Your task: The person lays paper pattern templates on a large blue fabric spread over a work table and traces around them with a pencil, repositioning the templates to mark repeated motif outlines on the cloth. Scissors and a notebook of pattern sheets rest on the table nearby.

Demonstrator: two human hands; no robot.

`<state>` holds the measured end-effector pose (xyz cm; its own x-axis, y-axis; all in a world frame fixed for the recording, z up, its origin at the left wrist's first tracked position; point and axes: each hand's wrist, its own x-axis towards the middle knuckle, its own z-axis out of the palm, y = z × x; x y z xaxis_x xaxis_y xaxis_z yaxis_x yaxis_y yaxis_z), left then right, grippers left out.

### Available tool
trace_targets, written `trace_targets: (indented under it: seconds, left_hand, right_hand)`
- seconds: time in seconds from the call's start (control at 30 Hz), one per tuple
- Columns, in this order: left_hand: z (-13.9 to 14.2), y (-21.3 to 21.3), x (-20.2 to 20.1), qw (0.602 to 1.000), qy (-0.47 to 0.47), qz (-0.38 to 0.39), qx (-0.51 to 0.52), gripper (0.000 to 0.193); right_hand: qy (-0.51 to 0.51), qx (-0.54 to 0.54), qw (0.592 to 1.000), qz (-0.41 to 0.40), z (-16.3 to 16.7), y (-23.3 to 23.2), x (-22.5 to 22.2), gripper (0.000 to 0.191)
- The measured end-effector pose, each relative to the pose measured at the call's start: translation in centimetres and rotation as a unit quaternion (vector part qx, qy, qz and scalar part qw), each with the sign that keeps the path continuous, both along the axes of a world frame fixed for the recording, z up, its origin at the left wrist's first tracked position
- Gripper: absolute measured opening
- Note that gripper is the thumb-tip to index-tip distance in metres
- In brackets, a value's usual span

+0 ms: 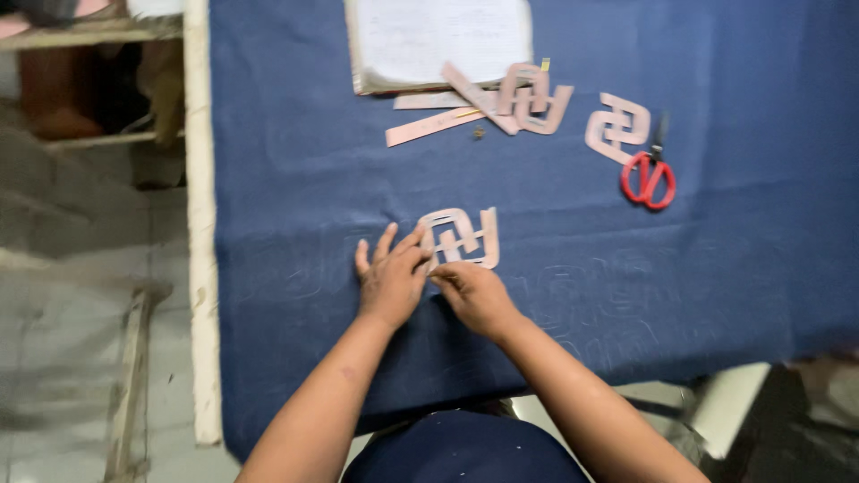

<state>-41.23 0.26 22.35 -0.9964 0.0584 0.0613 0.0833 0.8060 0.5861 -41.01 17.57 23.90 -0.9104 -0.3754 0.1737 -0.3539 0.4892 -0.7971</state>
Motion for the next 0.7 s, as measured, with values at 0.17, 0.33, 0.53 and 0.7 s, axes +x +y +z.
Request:
trace_targets:
  seconds: [0.17,0.33,0.53,0.7]
  left_hand:
    - [-1.1,0.6,0.9,0.998,0.036,-0.010,-0.046,0.022]
    - [-0.8,1.3,1.7,0.996,0.039,-0.025,-0.078,0.029]
    - [0.1,1.9,1.6,0.994,0.036,-0.039,-0.090,0.031]
    - [0.6,2.6,1.3,0.995,0.043,-0.024,-0.086,0.031]
  right_hand:
    - [0.010,0.008,0.998,-0.063,0.2,1.8,1.2,0.013]
    - [0.010,-0.007,0.988,-0.153,0.1,5.6,2.2,0.013]
    - [0.000,0.075,0.980,-0.183,0.2,8.6,1.0,0.024]
    - [0.036,0.122,0.987,-0.095,1.4,9.5,-3.7,0.033]
